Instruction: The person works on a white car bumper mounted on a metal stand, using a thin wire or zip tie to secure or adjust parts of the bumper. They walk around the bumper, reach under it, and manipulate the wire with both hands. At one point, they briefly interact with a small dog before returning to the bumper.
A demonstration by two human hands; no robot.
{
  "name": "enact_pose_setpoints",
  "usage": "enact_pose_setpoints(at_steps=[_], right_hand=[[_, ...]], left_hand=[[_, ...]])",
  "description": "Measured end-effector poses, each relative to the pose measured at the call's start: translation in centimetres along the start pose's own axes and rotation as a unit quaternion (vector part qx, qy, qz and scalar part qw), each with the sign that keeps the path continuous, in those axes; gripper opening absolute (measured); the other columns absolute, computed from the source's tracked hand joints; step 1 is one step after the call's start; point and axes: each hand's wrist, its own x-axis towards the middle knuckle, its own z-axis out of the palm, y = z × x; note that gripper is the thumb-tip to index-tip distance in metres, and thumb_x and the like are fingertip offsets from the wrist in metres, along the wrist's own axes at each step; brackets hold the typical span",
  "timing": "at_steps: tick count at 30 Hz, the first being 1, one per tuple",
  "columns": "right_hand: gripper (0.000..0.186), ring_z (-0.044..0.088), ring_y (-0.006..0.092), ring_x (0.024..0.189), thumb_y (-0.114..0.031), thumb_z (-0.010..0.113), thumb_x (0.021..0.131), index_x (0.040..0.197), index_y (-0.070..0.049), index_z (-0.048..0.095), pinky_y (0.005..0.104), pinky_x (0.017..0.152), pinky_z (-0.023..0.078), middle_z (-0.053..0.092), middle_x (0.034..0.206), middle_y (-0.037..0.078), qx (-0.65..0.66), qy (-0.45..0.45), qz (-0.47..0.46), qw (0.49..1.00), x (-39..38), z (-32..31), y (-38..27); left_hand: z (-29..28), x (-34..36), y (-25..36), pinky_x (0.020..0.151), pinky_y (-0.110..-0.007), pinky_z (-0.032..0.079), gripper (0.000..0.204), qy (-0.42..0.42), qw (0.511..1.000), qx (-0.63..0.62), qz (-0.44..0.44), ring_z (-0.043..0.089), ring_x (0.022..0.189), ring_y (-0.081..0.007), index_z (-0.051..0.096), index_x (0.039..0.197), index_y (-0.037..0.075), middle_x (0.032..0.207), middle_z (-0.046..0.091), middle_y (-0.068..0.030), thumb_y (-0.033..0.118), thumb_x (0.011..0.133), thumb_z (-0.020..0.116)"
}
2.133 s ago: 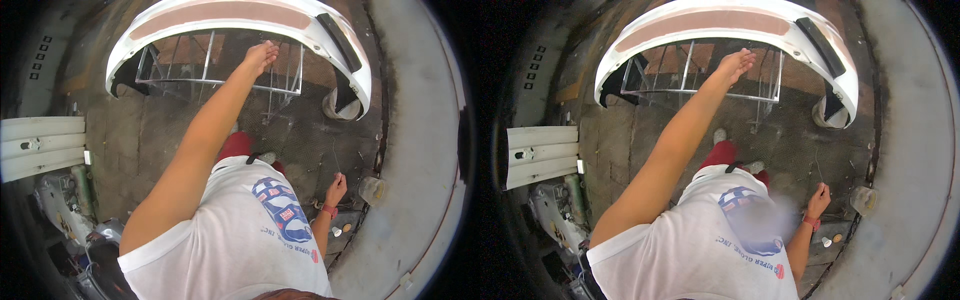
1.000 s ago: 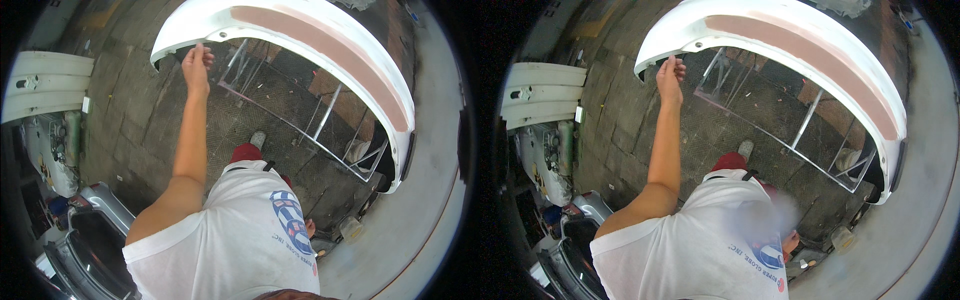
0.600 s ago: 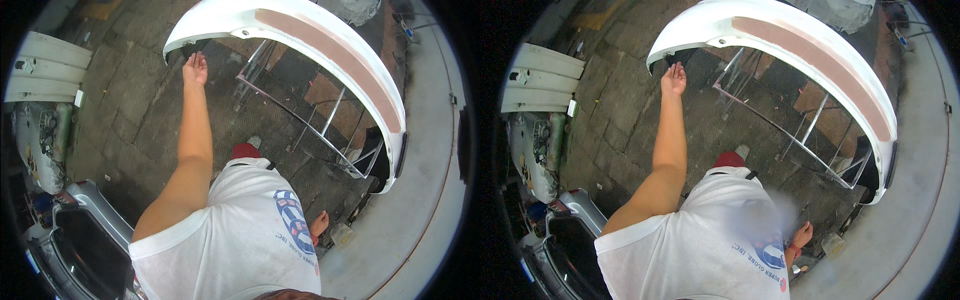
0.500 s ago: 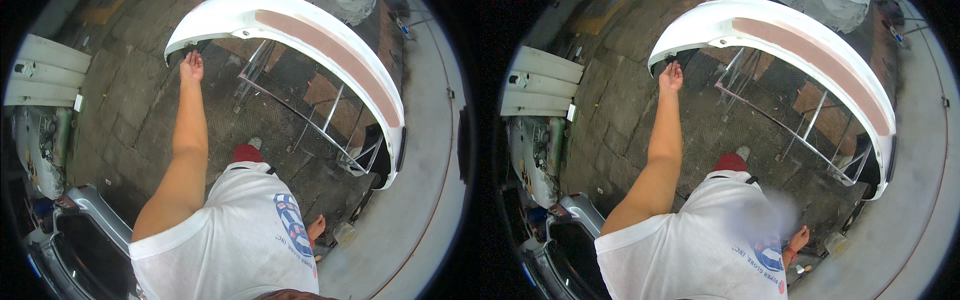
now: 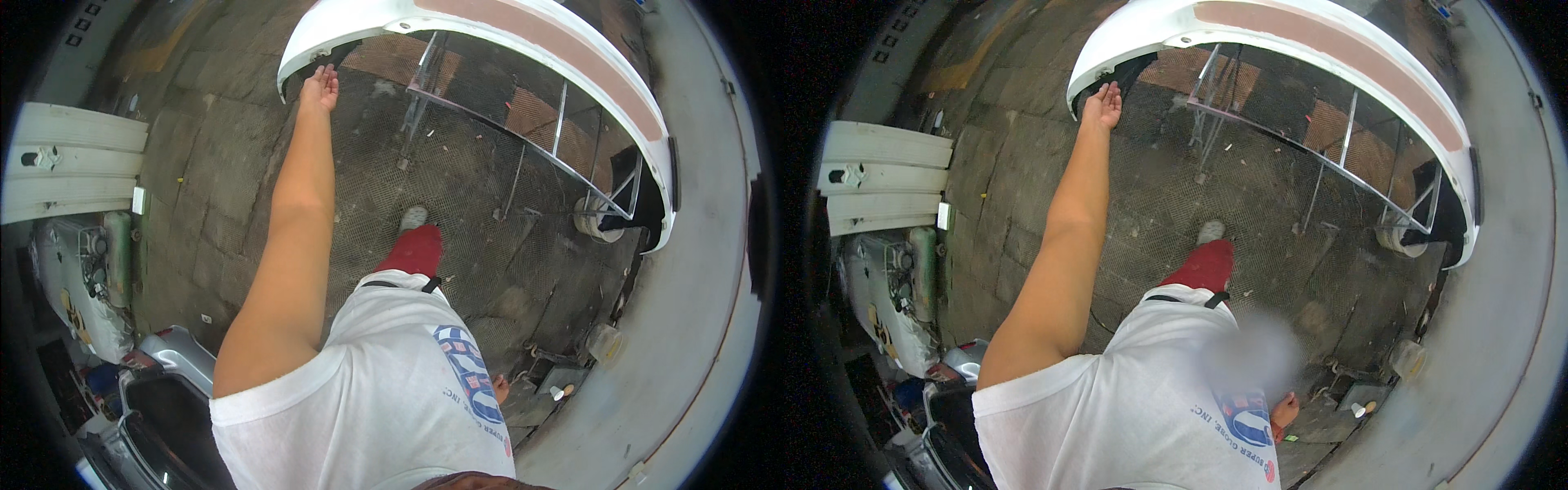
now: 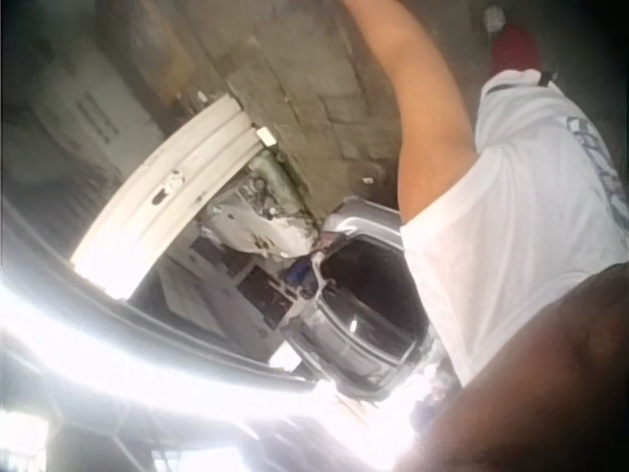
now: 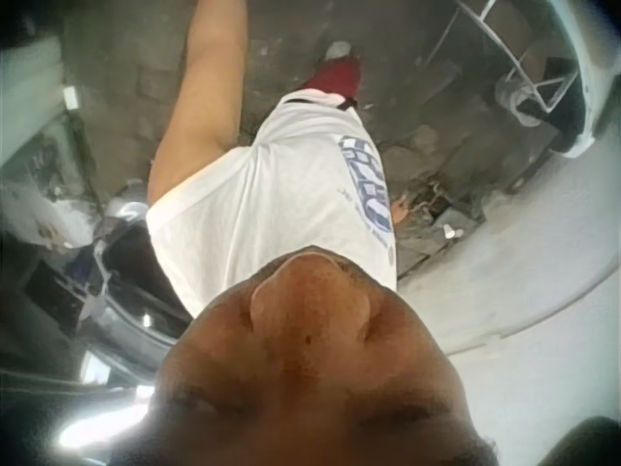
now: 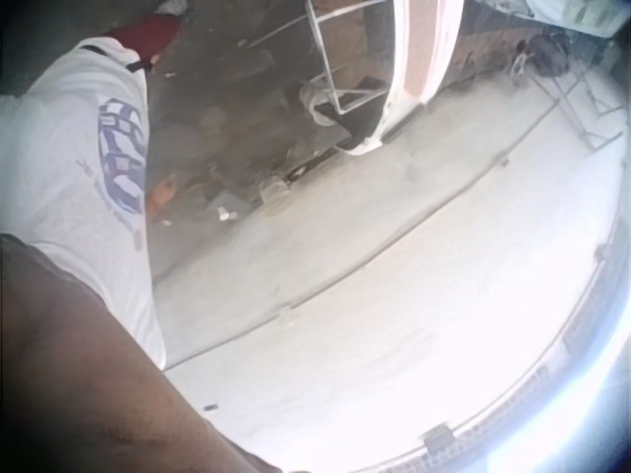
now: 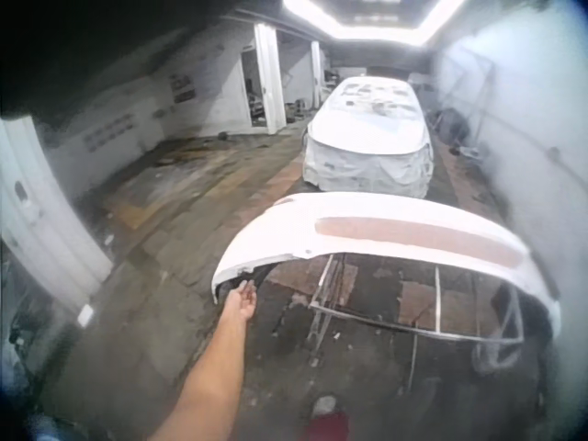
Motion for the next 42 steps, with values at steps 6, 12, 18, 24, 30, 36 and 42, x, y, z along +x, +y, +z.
enact_pose_setpoints(at_steps=[6,12,18,24,30,36,42], right_hand=[[0.045,0.060,0.0487,0.076,-0.034,0.055,0.103,0.090,0.008,0.067,0.0550,0.070,0.044,0.065,0.083,0.031,-0.094,0.019,0.054,0.994,-4.9,3.2,1.4],[0.047,0.057,0.0485,0.071,-0.034,0.053,0.105,0.089,0.008,0.064,0.0546,0.068,0.043,0.062,0.078,0.030,-0.048,0.047,-0.060,0.996,-5.6,3.9,-11.0],[0.039,0.044,0.0234,0.063,-0.027,0.055,0.108,0.086,0.005,0.053,0.0422,0.060,0.038,0.048,0.067,0.015,0.005,0.039,-0.171,0.985,-1.7,5.5,-31.0],[0.028,0.045,0.0123,0.067,-0.019,0.058,0.106,0.092,0.005,0.060,0.0331,0.062,0.041,0.053,0.072,0.010,0.142,-0.067,-0.266,0.951,-4.0,5.0,-59.2],[0.025,0.057,0.0171,0.064,-0.020,0.061,0.105,0.096,0.002,0.068,0.0333,0.063,0.046,0.065,0.074,0.013,0.143,-0.067,-0.380,0.912,-5.3,7.3,-73.0],[0.022,0.054,0.0181,0.058,-0.018,0.062,0.104,0.096,0.001,0.070,0.0337,0.058,0.044,0.062,0.070,0.012,0.119,-0.047,-0.416,0.900,-3.9,8.8,-77.1],[0.023,0.047,0.0141,0.057,-0.018,0.062,0.104,0.092,0.001,0.068,0.0321,0.056,0.039,0.056,0.067,0.008,0.146,-0.045,-0.432,0.889,-2.3,8.4,-72.6]], left_hand=[[0.0,2.4,-0.7,0.087,-0.033,0.052,0.029,-0.014,0.996,-0.085,-0.001,0.064,0.104,-0.0189,0.060,0.134,0.010,0.125,0.070,-0.0033,0.022,0.109,0.053],[-0.8,3.9,-1.1,0.084,-0.035,0.055,0.014,-0.081,0.981,-0.169,-0.046,0.065,0.101,-0.0197,0.063,0.115,0.014,0.108,0.070,-0.0007,0.022,0.104,0.065],[0.2,2.0,-1.3,0.087,-0.031,0.053,0.020,-0.123,0.980,-0.132,-0.086,0.063,0.099,-0.0154,0.057,0.120,0.016,0.112,0.067,-0.0002,0.026,0.105,0.065],[-1.8,1.8,2.0,0.089,-0.028,0.051,0.023,-0.180,0.977,-0.004,-0.111,0.061,0.104,-0.0138,0.054,0.129,0.012,0.131,0.064,-0.0038,0.026,0.110,0.057],[-4.2,0.7,4.4,0.089,-0.026,0.052,0.038,-0.216,0.963,0.031,-0.157,0.061,0.102,-0.0125,0.052,0.145,0.008,0.134,0.065,-0.0076,0.026,0.112,0.052],[-5.3,0.0,5.9,0.087,-0.025,0.054,0.044,-0.229,0.956,-0.009,-0.185,0.062,0.104,-0.0114,0.049,0.150,0.006,0.134,0.065,-0.0070,0.028,0.113,0.051],[-5.2,-0.4,6.6,0.088,-0.023,0.055,0.039,-0.218,0.961,-0.012,-0.170,0.064,0.102,-0.0103,0.056,0.143,0.005,0.128,0.068,-0.0054,0.027,0.111,0.053]])
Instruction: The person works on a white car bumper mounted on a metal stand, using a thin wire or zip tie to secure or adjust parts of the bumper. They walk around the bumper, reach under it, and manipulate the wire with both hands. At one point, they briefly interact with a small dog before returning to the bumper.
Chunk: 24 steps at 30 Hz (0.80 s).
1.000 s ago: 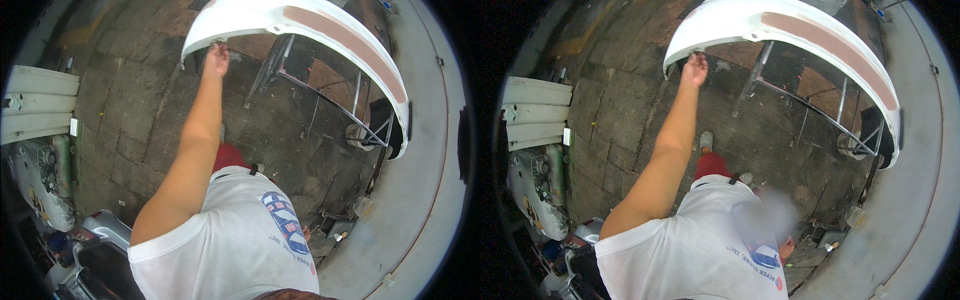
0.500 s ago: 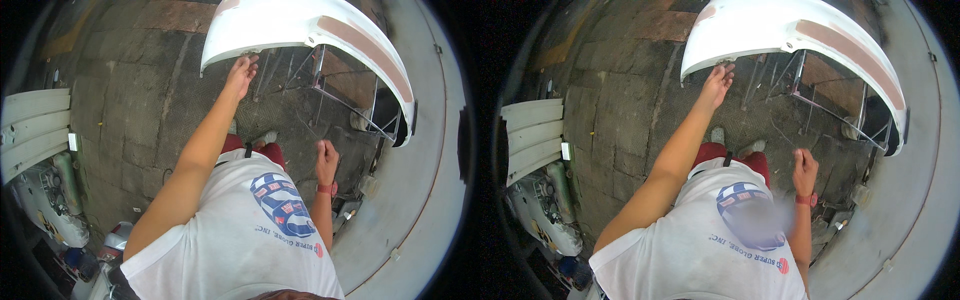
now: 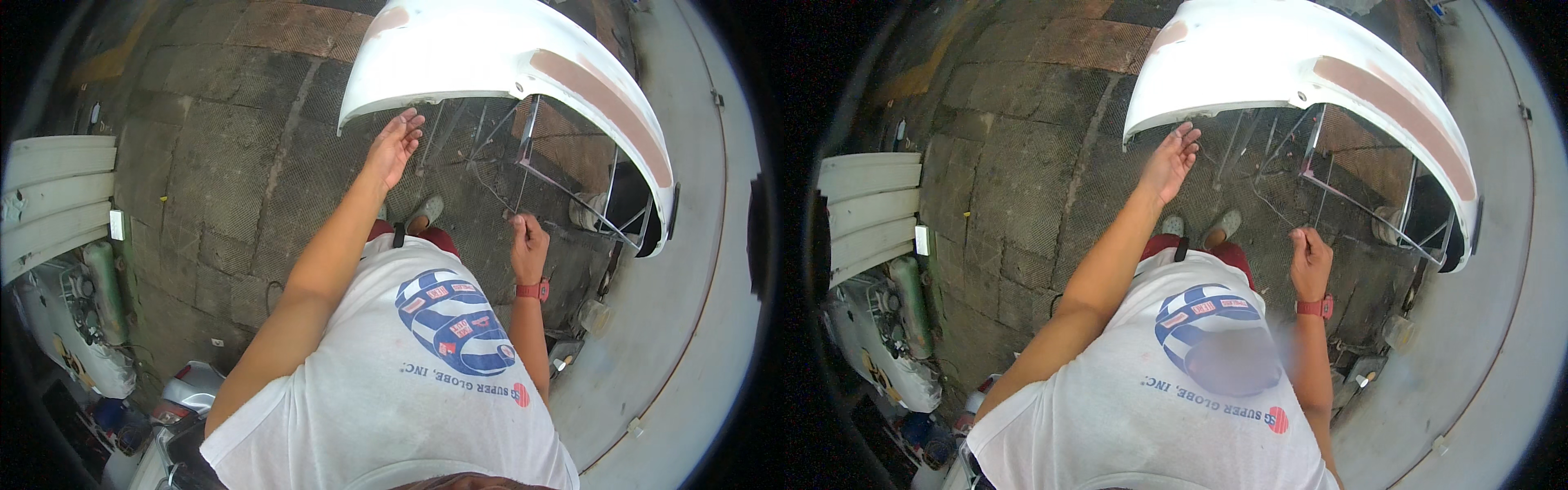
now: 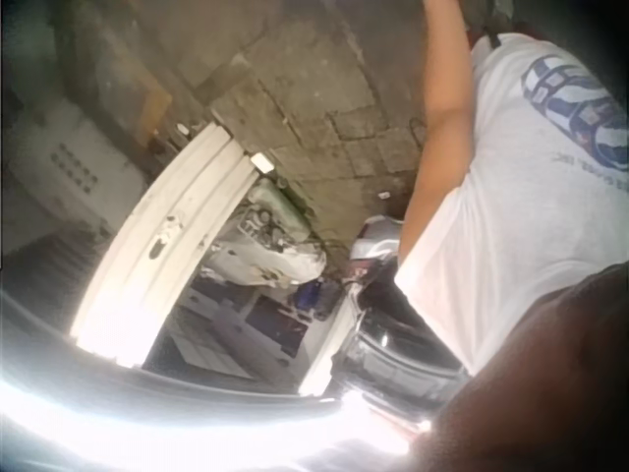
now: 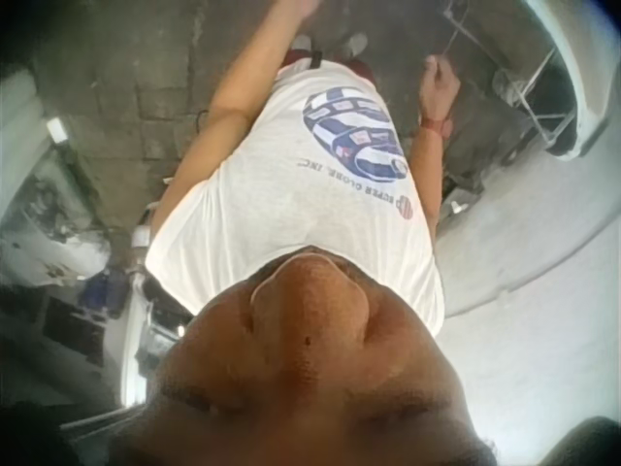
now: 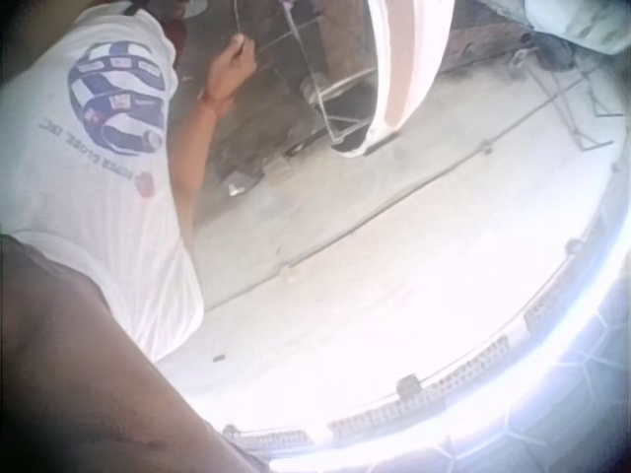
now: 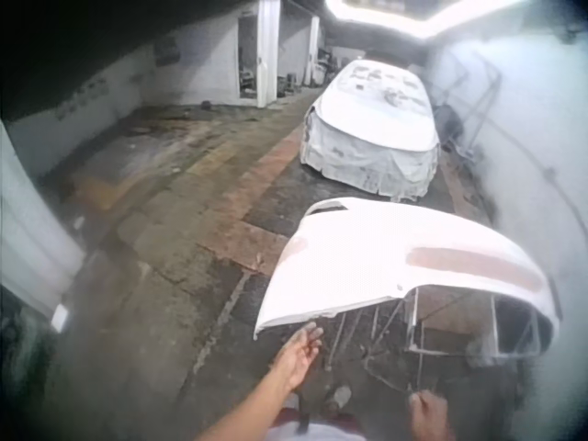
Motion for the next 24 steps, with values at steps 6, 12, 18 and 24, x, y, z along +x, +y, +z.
enact_pose_setpoints(at_steps=[6,12,18,24], right_hand=[[0.031,0.044,0.0095,0.064,-0.024,0.059,0.107,0.091,0.001,0.068,0.0304,0.059,0.038,0.054,0.069,0.003,0.043,0.007,0.093,0.995,-1.5,-0.1,2.2],[0.036,0.046,0.0097,0.069,-0.029,0.058,0.108,0.092,0.001,0.068,0.0298,0.064,0.040,0.055,0.072,0.002,0.050,-0.019,0.150,0.987,-0.9,0.3,2.9],[0.037,0.041,0.0059,0.062,-0.032,0.056,0.110,0.091,-0.003,0.069,0.0273,0.059,0.034,0.047,0.069,-0.004,0.068,-0.025,0.177,0.982,-0.9,0.3,4.6],[0.036,0.050,0.0106,0.074,-0.028,0.057,0.108,0.092,0.001,0.068,0.0300,0.071,0.043,0.058,0.076,0.004,0.076,-0.041,0.212,0.973,-0.8,0.5,4.3]], left_hand=[[1.8,0.0,-0.5,0.089,-0.024,0.056,0.029,-0.023,0.999,-0.012,-0.026,0.067,0.102,-0.0106,0.064,0.133,0.006,0.123,0.071,-0.0045,0.022,0.109,0.059],[1.5,1.1,-1.3,0.089,-0.024,0.057,0.022,0.009,1.000,0.024,-0.010,0.067,0.103,-0.0105,0.067,0.124,0.008,0.121,0.071,-0.0043,0.020,0.107,0.062],[1.8,1.2,-2.0,0.089,-0.025,0.056,0.018,0.019,1.000,0.017,-0.017,0.067,0.100,-0.0104,0.067,0.120,0.009,0.117,0.072,-0.0035,0.020,0.106,0.065],[2.3,1.2,-2.6,0.089,-0.025,0.056,0.018,0.029,0.999,-0.007,0.028,0.067,0.099,-0.0108,0.067,0.117,0.008,0.116,0.072,-0.0048,0.022,0.105,0.067]])
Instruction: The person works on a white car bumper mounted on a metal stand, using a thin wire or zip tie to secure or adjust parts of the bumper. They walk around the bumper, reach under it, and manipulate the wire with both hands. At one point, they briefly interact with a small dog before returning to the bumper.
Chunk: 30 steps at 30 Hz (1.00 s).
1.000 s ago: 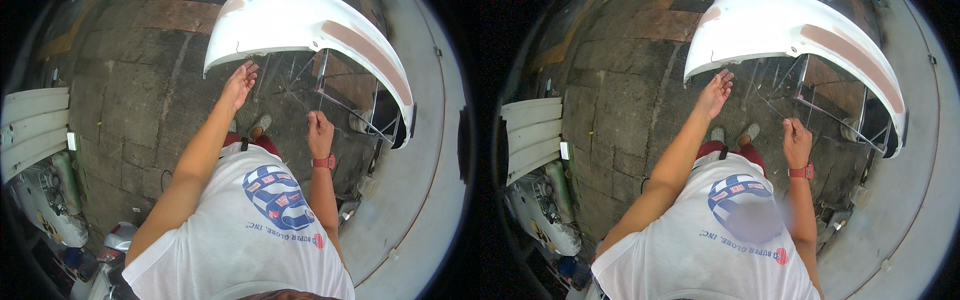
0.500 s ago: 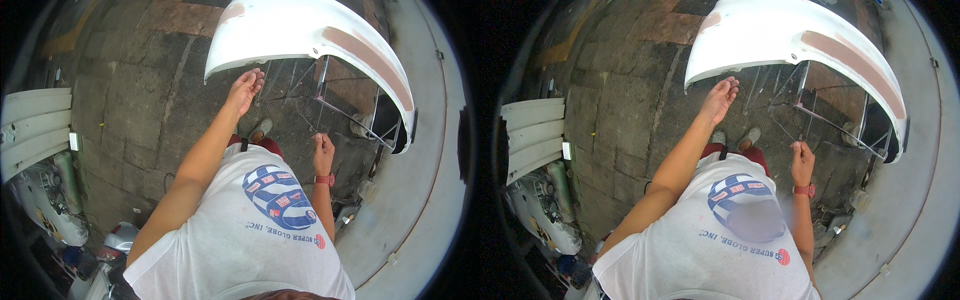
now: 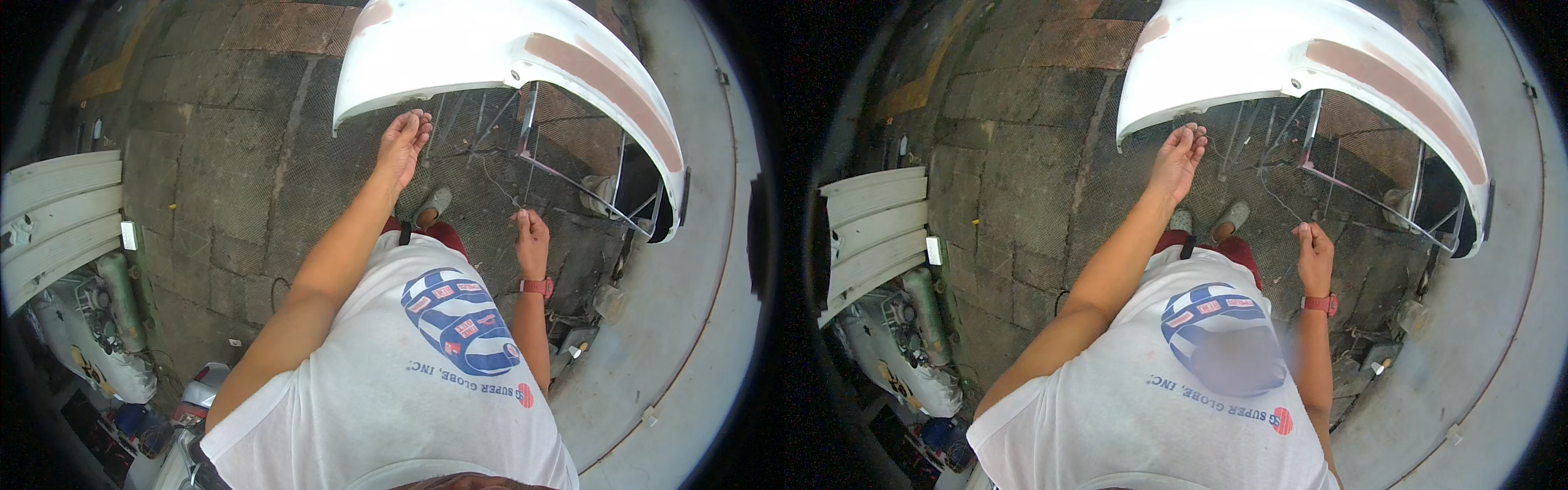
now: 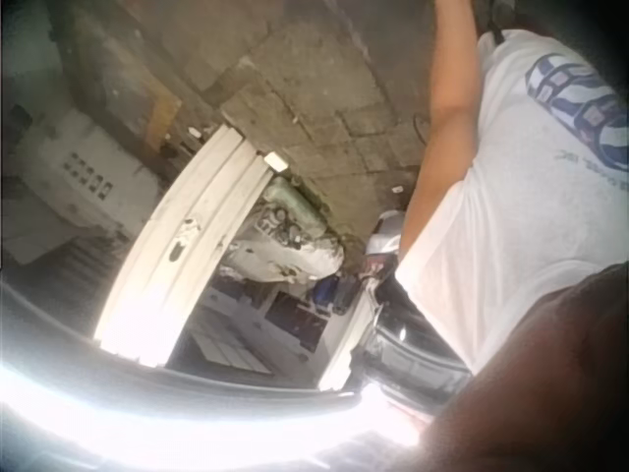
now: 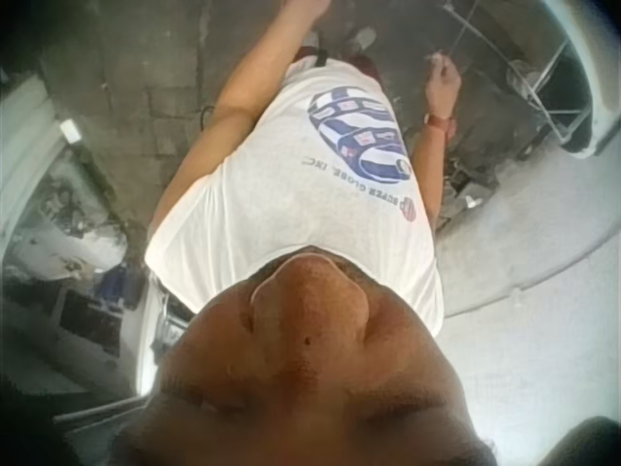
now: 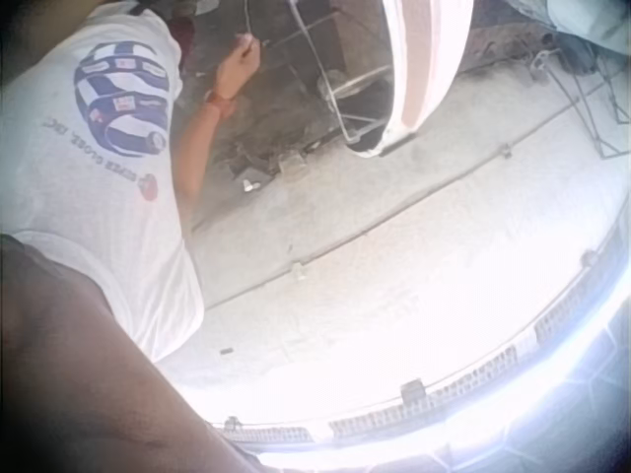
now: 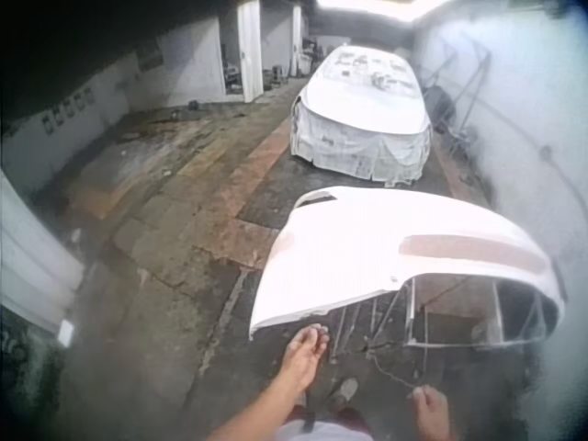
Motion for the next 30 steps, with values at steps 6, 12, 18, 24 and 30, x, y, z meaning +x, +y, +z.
enact_pose_setpoints(at_steps=[6,12,18,24,30], right_hand=[[0.036,0.050,0.0096,0.075,-0.028,0.056,0.109,0.091,0.001,0.068,0.0295,0.070,0.043,0.058,0.077,0.000,0.019,0.005,-0.021,1.000,-0.2,0.9,-1.4],[0.037,0.046,0.0081,0.074,-0.029,0.055,0.110,0.091,0.000,0.067,0.0281,0.069,0.040,0.057,0.078,-0.001,0.050,0.034,-0.004,0.998,-0.2,1.3,-1.8],[0.036,0.042,0.0055,0.067,-0.031,0.056,0.110,0.091,-0.003,0.068,0.0262,0.063,0.035,0.051,0.073,-0.004,0.061,0.034,-0.032,0.997,-1.3,1.3,-1.8],[0.035,0.050,0.0085,0.076,-0.028,0.056,0.110,0.092,0.000,0.067,0.0287,0.071,0.043,0.059,0.078,0.001,0.065,0.044,-0.023,0.997,-2.1,3.3,-2.4],[0.031,0.056,0.0171,0.062,-0.026,0.057,0.109,0.095,-0.001,0.068,0.0341,0.060,0.044,0.061,0.070,0.009,-0.053,0.053,-0.121,0.990,-2.9,4.5,-3.9]], left_hand=[[0.1,0.6,0.5,0.092,-0.026,0.055,0.021,0.017,1.000,-0.021,-0.016,0.066,0.105,-0.0132,0.060,0.123,0.010,0.119,0.070,-0.0049,0.021,0.106,0.065],[1.0,0.7,0.2,0.095,-0.028,0.056,0.023,0.010,0.995,-0.101,-0.009,0.065,0.111,-0.0175,0.054,0.124,0.013,0.124,0.067,-0.0075,0.017,0.104,0.067],[0.9,1.8,-0.3,0.094,-0.030,0.056,0.022,-0.017,0.989,-0.146,-0.011,0.065,0.111,-0.0183,0.054,0.119,0.017,0.123,0.066,-0.0061,0.014,0.103,0.068],[1.1,3.6,-1.6,0.092,-0.033,0.055,0.019,0.015,0.980,-0.197,-0.010,0.064,0.107,-0.0182,0.057,0.115,0.018,0.117,0.066,-0.0036,0.017,0.101,0.070],[-0.4,4.0,-1.7,0.097,-0.038,0.053,0.021,-0.040,0.980,-0.196,-0.006,0.061,0.112,-0.0227,0.057,0.120,0.019,0.118,0.064,-0.0024,0.014,0.103,0.068]])
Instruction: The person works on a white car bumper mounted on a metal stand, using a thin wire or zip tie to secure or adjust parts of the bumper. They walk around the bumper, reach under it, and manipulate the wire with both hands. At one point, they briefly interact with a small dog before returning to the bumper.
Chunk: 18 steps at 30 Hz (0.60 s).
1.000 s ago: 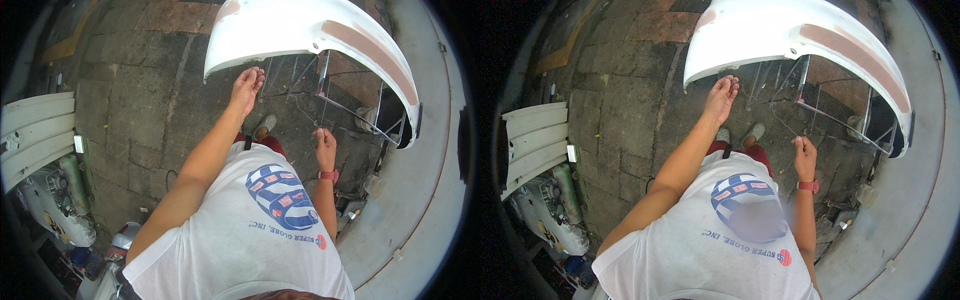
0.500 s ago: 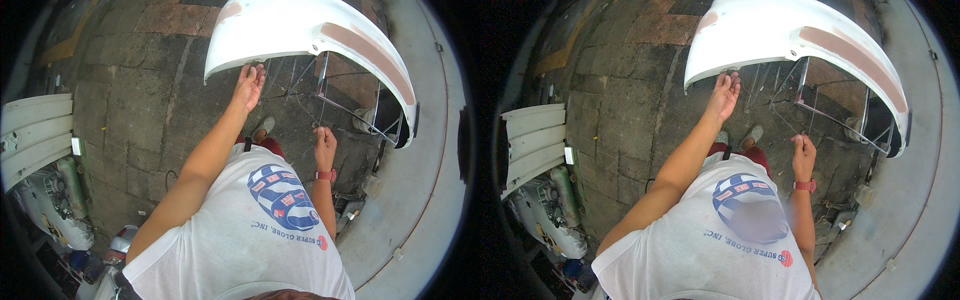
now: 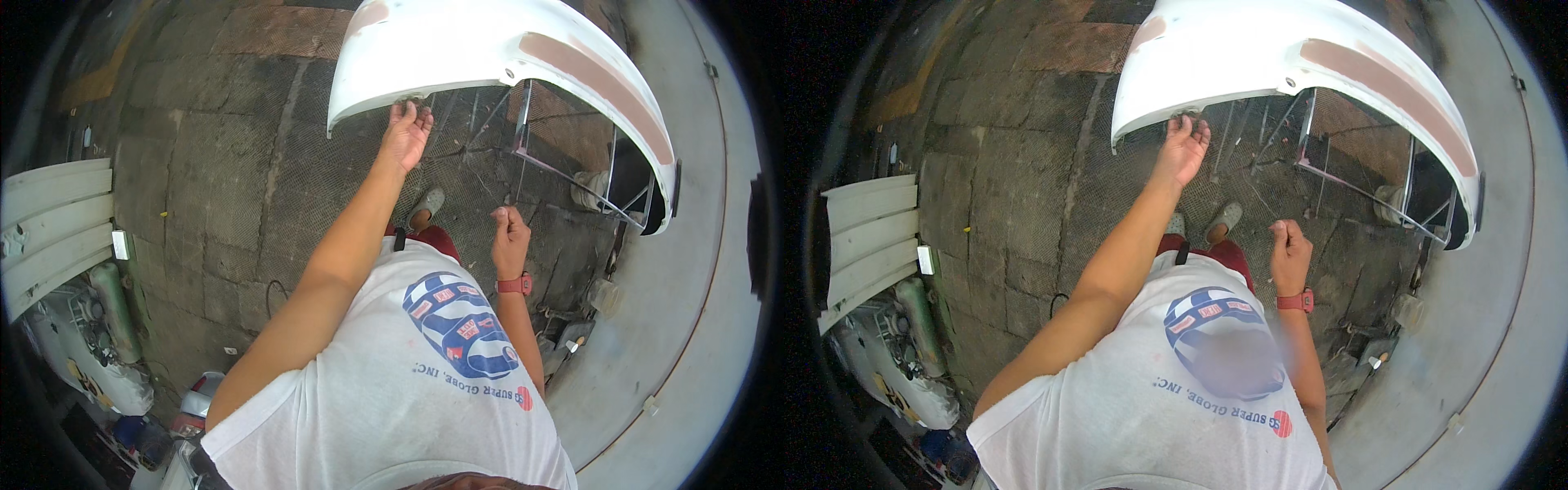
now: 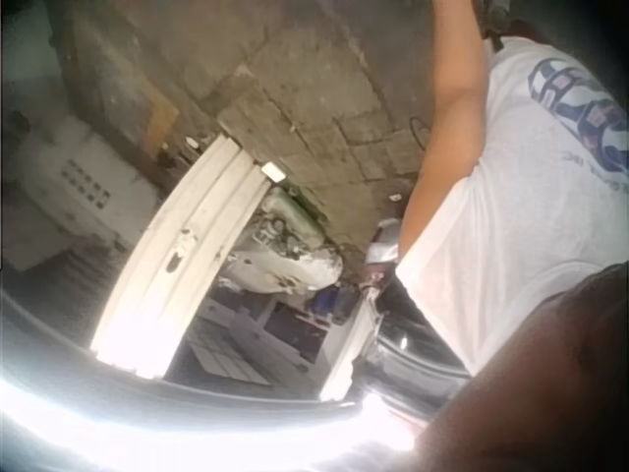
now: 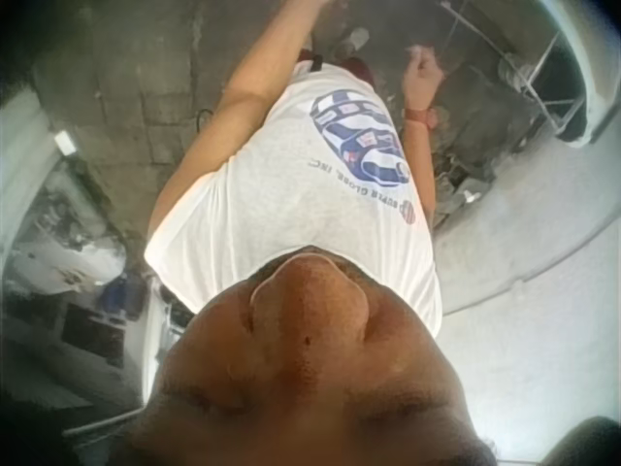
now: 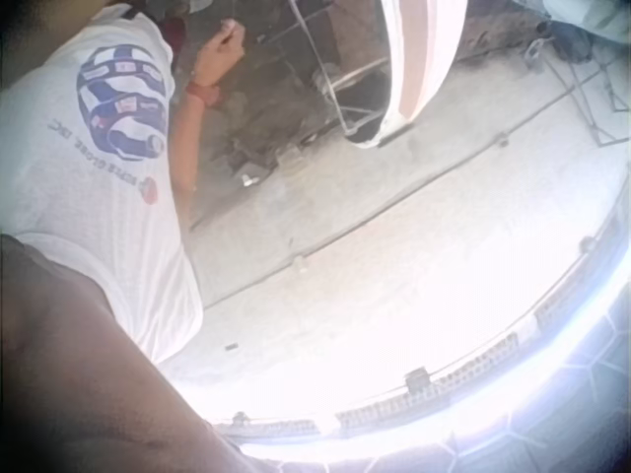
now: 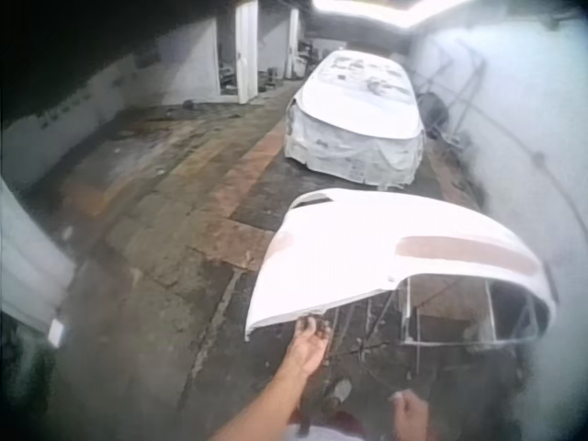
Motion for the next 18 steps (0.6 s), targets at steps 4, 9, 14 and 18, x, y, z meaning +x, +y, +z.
enact_pose_setpoints(at_steps=[4,9,14,18], right_hand=[[0.024,0.062,0.0340,0.059,-0.022,0.059,0.106,0.094,-0.003,0.066,0.0428,0.056,0.046,0.063,0.070,0.017,-0.090,-0.028,-0.082,0.992,-0.6,0.7,-1.1],[0.023,0.064,0.0413,0.064,-0.022,0.060,0.105,0.092,-0.003,0.064,0.0469,0.057,0.047,0.062,0.071,0.021,-0.112,-0.056,-0.117,0.985,-0.7,1.7,-3.2],[0.030,0.064,0.0396,0.062,-0.025,0.057,0.108,0.093,-0.002,0.066,0.0446,0.058,0.047,0.064,0.072,0.021,-0.103,-0.054,-0.072,0.991,0.7,1.5,-6.4],[0.027,0.060,0.0442,0.062,-0.023,0.057,0.107,0.089,-0.003,0.061,0.0498,0.055,0.042,0.058,0.066,0.021,-0.090,-0.050,-0.067,0.992,1.4,0.7,-8.5]], left_hand=[[-0.5,0.2,0.9,0.099,-0.040,0.053,0.021,-0.018,1.000,-0.003,-0.011,0.061,0.113,-0.0237,0.056,0.122,0.018,0.123,0.062,-0.0022,0.013,0.104,0.065],[-0.1,0.2,1.3,0.102,-0.042,0.051,0.026,-0.023,0.999,0.018,-0.027,0.060,0.119,-0.0243,0.051,0.129,0.020,0.128,0.059,-0.0021,0.015,0.106,0.063],[0.1,-0.1,1.9,0.106,-0.042,0.047,0.029,-0.034,0.988,0.150,-0.002,0.058,0.123,-0.0234,0.047,0.135,0.020,0.131,0.057,-0.0013,0.024,0.109,0.059],[0.5,-0.3,1.8,0.104,-0.040,0.047,0.039,-0.007,0.936,0.352,0.032,0.059,0.121,-0.0221,0.044,0.141,0.015,0.132,0.055,-0.0048,0.041,0.112,0.049]])
